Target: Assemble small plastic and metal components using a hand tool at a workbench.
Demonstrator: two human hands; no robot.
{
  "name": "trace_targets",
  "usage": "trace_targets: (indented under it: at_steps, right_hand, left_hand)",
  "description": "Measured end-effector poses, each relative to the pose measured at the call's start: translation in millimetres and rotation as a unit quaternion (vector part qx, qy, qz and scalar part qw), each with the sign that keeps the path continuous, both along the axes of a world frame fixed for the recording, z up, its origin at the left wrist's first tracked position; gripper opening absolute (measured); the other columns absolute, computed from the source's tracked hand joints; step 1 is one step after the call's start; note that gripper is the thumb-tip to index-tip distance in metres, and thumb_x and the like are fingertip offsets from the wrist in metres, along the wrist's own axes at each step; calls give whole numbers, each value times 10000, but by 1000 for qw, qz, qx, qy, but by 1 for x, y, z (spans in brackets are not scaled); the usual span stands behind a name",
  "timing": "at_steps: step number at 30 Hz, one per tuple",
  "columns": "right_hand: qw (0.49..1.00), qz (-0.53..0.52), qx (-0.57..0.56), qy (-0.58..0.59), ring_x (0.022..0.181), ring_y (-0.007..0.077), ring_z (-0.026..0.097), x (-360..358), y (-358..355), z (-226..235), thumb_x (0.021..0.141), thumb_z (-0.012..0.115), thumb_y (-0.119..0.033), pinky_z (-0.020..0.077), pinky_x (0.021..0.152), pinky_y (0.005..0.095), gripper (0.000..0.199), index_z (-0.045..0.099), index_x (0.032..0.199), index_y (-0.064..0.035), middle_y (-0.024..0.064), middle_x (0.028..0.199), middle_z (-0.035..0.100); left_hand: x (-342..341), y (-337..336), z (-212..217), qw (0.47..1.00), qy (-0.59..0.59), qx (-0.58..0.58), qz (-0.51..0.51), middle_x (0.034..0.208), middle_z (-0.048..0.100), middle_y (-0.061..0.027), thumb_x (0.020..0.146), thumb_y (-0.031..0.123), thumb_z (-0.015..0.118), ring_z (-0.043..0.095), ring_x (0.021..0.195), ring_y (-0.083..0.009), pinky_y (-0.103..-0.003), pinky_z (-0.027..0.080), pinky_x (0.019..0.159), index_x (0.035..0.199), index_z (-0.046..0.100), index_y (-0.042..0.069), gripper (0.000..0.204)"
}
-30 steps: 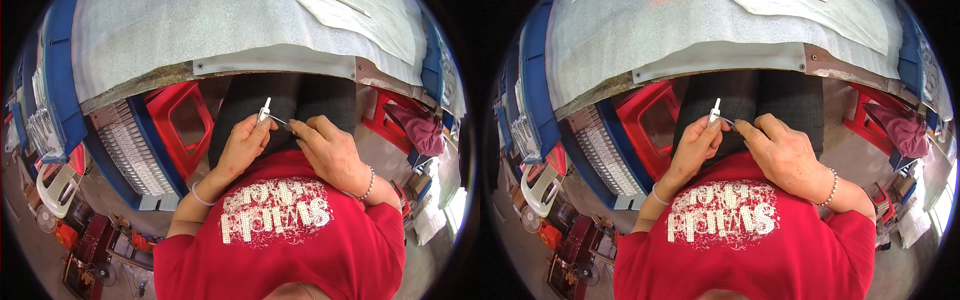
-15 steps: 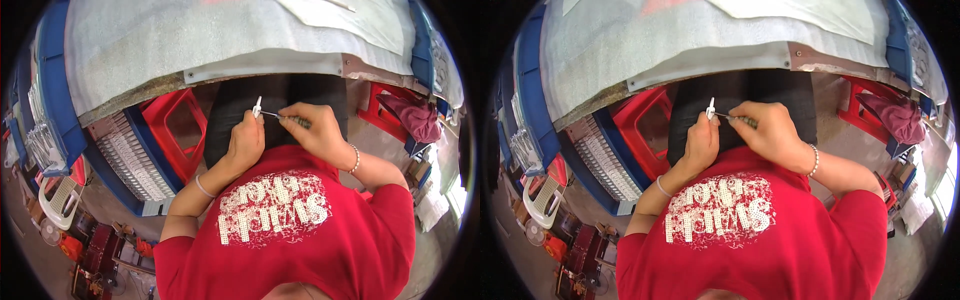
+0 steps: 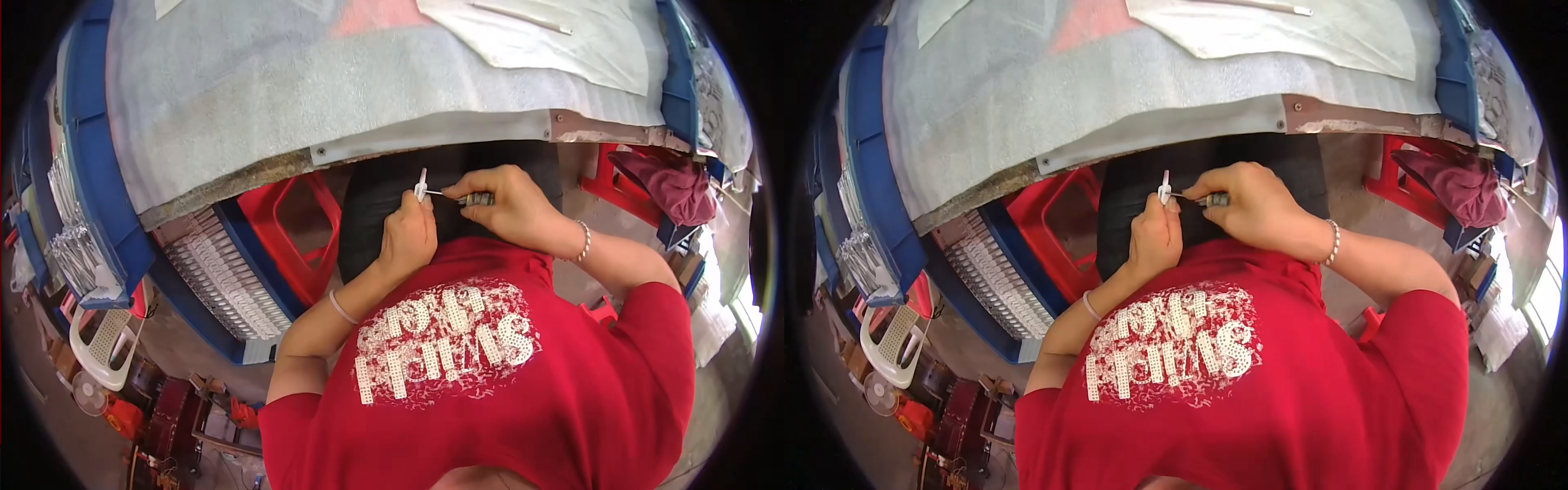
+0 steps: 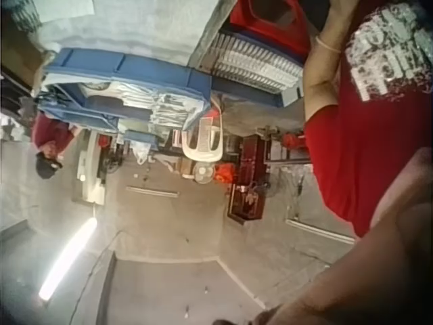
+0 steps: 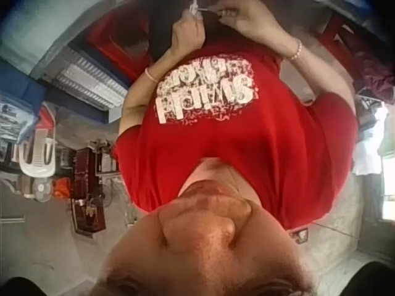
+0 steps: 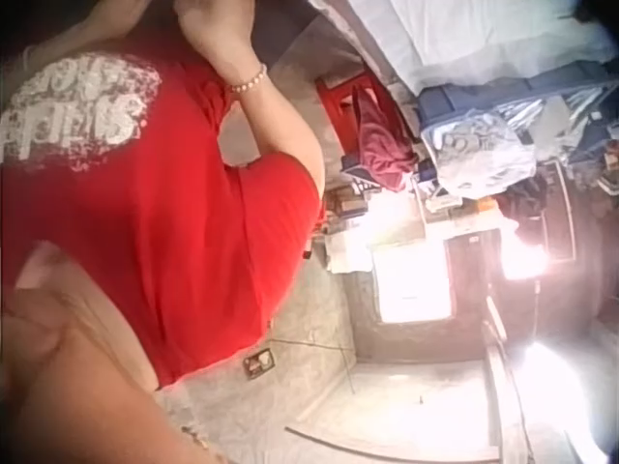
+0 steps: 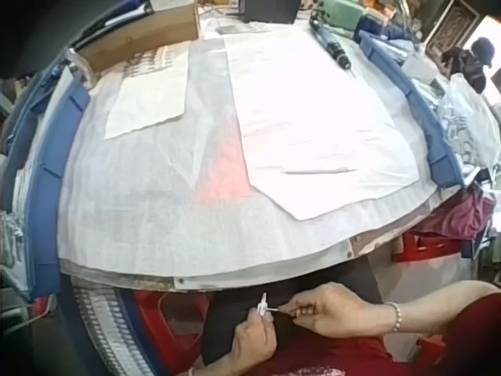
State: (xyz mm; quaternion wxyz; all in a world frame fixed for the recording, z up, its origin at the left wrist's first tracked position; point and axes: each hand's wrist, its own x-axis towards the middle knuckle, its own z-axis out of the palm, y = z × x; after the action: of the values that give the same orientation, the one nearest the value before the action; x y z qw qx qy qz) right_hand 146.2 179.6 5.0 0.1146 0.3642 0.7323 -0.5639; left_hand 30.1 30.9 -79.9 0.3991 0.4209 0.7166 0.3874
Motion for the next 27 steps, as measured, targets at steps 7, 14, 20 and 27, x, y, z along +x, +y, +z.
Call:
trace_targets:
  at_steps: [7, 14, 20, 27]
  right_hand:
    - [869, 305, 391, 6, 563, 217, 602, -9, -17, 23, 727, 589, -132, 468, 462, 339, 431, 619, 1154, -79, 84, 682, 551]
    - [906, 312, 284, -15, 556, 259, 602, -18, -6, 22, 735, 601, -102, 469, 472, 368, 424, 623, 1157, -78, 119, 691, 603]
    - [986, 119, 115, -37, 698, 257, 658, -10, -12, -1, 808, 605, -57, 518, 645, 327, 349, 625, 1155, -34, 157, 881, 680]
    - [996, 47, 54, 60, 853, 228, 630, 0, -13, 15, 803, 612, -4, 502, 751, 311, 357, 575, 1157, 26, 160, 1001, 652]
  left_hand:
    - [-5, 2, 4, 1000, -18, 24, -1, 700, 583, -233, 926, 71, 460, 611, 660, -418, -461, 456, 535, 882, 483, -30, 113]
    - [-5, 2, 1, 1000, -22, -10, 0, 677, 571, -233, 916, 57, 463, 608, 646, -415, -460, 451, 523, 892, 476, -29, 90]
    - [-4, 3, -4, 1000, 12, 15, 7, 683, 571, -245, 914, 58, 464, 598, 654, -439, -478, 449, 527, 889, 465, -38, 99]
    - [0, -2, -4, 995, 0, 94, 28, 651, 568, -156, 952, 120, 439, 593, 570, -317, -370, 426, 481, 846, 494, -1, 171]
